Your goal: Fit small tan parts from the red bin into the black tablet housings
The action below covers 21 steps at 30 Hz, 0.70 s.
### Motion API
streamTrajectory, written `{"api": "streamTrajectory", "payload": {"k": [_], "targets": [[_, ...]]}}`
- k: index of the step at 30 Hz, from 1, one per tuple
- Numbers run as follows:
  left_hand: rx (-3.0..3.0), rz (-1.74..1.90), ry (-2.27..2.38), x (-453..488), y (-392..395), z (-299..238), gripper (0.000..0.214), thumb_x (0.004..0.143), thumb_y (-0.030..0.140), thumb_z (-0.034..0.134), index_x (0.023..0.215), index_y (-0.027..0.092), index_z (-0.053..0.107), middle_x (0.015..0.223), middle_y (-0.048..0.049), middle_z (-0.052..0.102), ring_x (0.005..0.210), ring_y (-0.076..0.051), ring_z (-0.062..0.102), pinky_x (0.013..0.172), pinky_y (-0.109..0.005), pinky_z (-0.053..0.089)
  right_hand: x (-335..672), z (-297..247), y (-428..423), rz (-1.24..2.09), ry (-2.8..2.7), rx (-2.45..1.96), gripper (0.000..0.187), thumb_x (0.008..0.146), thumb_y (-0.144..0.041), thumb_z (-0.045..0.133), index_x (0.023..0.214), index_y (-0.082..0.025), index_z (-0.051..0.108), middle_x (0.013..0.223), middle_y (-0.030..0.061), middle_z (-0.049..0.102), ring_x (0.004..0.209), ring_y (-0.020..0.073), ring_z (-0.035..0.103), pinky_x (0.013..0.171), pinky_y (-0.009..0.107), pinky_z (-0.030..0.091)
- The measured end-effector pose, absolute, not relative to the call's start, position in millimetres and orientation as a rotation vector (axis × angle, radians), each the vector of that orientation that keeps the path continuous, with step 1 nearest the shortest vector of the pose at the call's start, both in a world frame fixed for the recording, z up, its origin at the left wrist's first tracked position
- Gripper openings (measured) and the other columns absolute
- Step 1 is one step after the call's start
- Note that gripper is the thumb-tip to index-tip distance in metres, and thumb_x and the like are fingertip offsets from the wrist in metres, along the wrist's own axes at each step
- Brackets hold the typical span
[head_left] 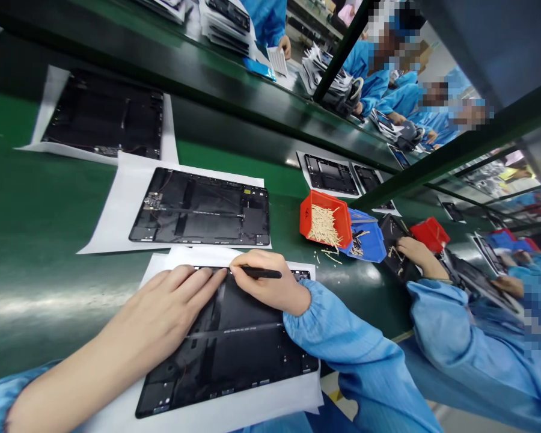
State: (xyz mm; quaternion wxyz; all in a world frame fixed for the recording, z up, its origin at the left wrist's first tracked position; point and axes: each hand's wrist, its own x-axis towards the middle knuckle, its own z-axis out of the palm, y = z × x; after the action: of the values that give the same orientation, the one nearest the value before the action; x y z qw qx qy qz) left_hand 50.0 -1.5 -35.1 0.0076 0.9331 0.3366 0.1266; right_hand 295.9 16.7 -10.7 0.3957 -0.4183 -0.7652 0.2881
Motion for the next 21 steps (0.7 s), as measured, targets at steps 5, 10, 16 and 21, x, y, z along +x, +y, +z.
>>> {"api": "streamTrajectory", "payload": {"k": [5,10,16,21], "targets": [[2.912,0.391,1.050,49.0,-0.4,-34.9,0.058,0.104,0.014,0.037,0.158,0.018,0.057,0.127,-0.0140,0.076,0.108,-0.033,0.065,0.089,-0.048,0.052,299.2,-7.4,17.6,0.744,-1.897,-1.226,0.021,0.096,-0.029,0.065,0.078,-0.022,0.073,0.080,0.0031,0.079,0.074,0.0172,0.074,0.077,0.029,0.061],[2.870,0.351,1.057,45.1,-1.9,-41.7,0.062,0.102,0.012,0.036,0.161,0.022,0.054,0.134,-0.0133,0.074,0.112,-0.034,0.065,0.093,-0.051,0.054,303.8,-6.6,17.0,0.872,-1.827,-1.340,0.022,0.095,-0.033,0.067,0.077,-0.021,0.074,0.077,0.0026,0.078,0.070,0.0166,0.071,0.072,0.028,0.059],[2.850,0.381,1.050,43.5,-0.8,-39.9,0.065,0.102,0.014,0.036,0.164,0.024,0.050,0.129,-0.0122,0.075,0.109,-0.033,0.066,0.093,-0.050,0.056,305.1,-8.7,17.2,1.000,-1.772,-1.303,0.021,0.096,-0.033,0.067,0.088,-0.019,0.079,0.088,0.0043,0.082,0.076,0.0170,0.074,0.072,0.027,0.060],[2.829,0.340,1.052,45.9,-0.8,-30.7,0.064,0.102,0.012,0.036,0.163,0.023,0.049,0.129,-0.0097,0.075,0.111,-0.034,0.067,0.092,-0.051,0.057,306.2,-11.7,19.4,1.003,-1.755,-1.317,0.019,0.096,-0.031,0.067,0.088,-0.020,0.079,0.091,0.0041,0.083,0.080,0.0172,0.075,0.076,0.027,0.061]]}}
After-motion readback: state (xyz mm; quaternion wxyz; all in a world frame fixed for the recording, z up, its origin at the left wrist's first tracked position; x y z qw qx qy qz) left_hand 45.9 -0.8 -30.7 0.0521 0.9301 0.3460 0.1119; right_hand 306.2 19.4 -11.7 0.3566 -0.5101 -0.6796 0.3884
